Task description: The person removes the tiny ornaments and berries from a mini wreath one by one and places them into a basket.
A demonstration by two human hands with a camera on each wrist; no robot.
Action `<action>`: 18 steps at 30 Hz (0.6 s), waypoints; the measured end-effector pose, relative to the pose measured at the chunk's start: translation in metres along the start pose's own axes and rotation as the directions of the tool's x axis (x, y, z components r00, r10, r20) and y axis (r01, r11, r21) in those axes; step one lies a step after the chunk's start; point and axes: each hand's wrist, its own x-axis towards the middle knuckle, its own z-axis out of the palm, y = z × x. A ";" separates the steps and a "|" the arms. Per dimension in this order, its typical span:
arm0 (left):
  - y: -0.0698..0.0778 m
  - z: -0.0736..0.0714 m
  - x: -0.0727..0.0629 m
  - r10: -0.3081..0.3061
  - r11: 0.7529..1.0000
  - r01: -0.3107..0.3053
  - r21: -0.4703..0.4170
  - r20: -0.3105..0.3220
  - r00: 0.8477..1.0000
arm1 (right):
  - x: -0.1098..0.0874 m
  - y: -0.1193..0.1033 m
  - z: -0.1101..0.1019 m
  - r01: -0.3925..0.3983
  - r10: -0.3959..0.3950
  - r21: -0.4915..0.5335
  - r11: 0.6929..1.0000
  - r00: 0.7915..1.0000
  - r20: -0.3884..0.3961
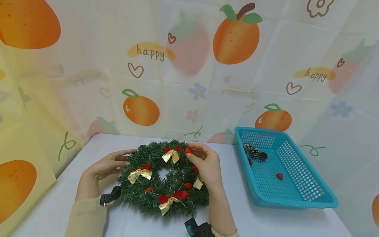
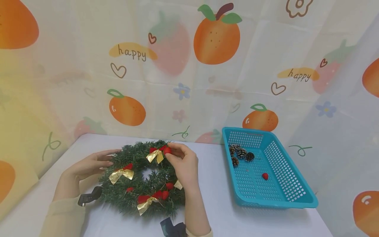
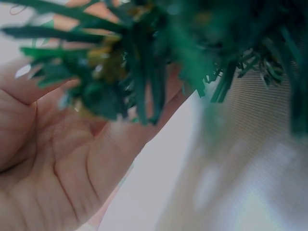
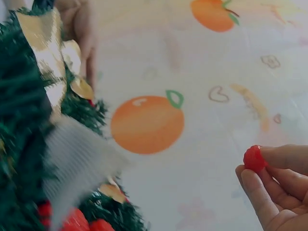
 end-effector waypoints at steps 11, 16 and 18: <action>-0.002 0.000 0.002 -0.005 1.000 0.005 0.003 0.001 1.000 | -0.008 -0.073 -0.038 -0.234 0.239 0.050 0.971 0.958 -0.160; -0.001 -0.001 0.001 -0.002 1.000 0.002 0.005 -0.002 1.000 | -0.008 -0.074 -0.053 -0.226 0.236 0.068 0.972 0.943 -0.235; -0.001 -0.001 0.001 -0.001 1.000 0.001 0.006 -0.001 1.000 | -0.009 -0.075 -0.059 -0.227 0.237 0.067 0.972 0.934 -0.266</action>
